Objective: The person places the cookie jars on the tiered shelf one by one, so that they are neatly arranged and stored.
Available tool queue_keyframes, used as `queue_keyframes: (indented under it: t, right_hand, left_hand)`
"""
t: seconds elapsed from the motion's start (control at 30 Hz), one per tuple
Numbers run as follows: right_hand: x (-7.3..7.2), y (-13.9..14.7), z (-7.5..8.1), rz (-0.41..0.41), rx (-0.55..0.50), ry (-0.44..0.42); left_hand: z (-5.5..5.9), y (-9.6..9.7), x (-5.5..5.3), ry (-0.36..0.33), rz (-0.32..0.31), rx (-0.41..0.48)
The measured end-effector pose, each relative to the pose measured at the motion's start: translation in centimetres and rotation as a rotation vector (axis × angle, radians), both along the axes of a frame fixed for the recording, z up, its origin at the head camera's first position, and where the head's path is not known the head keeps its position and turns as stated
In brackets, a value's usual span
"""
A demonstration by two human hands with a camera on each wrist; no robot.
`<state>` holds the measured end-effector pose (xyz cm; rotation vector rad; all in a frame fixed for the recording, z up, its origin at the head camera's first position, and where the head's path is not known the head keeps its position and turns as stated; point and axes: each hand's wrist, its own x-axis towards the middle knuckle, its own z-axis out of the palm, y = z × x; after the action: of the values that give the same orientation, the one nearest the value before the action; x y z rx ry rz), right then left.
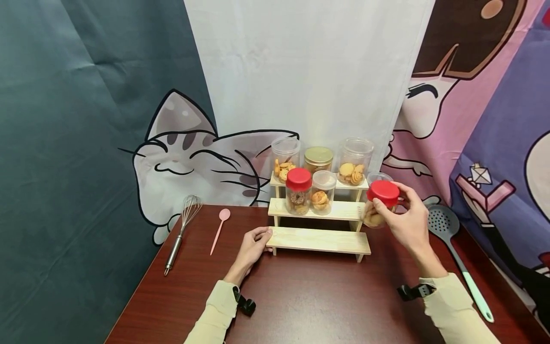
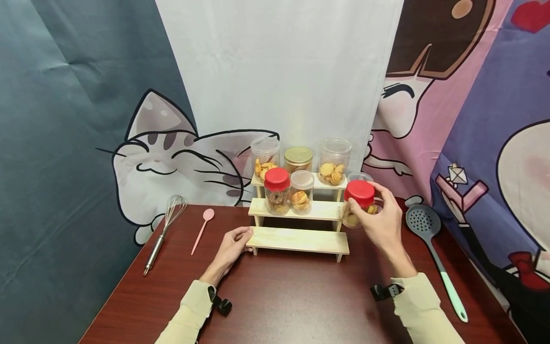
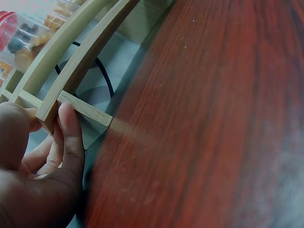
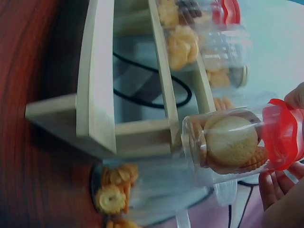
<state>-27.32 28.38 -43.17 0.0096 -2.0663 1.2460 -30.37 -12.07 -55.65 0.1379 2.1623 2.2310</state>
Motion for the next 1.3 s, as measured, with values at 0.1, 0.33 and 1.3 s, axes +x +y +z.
queue_keyframes:
  t: [0.1,0.33,1.3]
  right_hand:
    - [-0.4,-0.9,0.0,0.028,-0.010,-0.003]
    - [-1.5,-2.4,0.2,0.075,-0.029,-0.027]
    - [-3.8,-5.9,0.0,0.173,-0.072,-0.084]
  left_hand:
    - [0.0,0.0,0.0,-0.003,0.000,-0.003]
    - [0.2,0.0,0.2,0.000,-0.007,-0.012]
    - [0.1,-0.1,0.0,-0.008,-0.012,0.018]
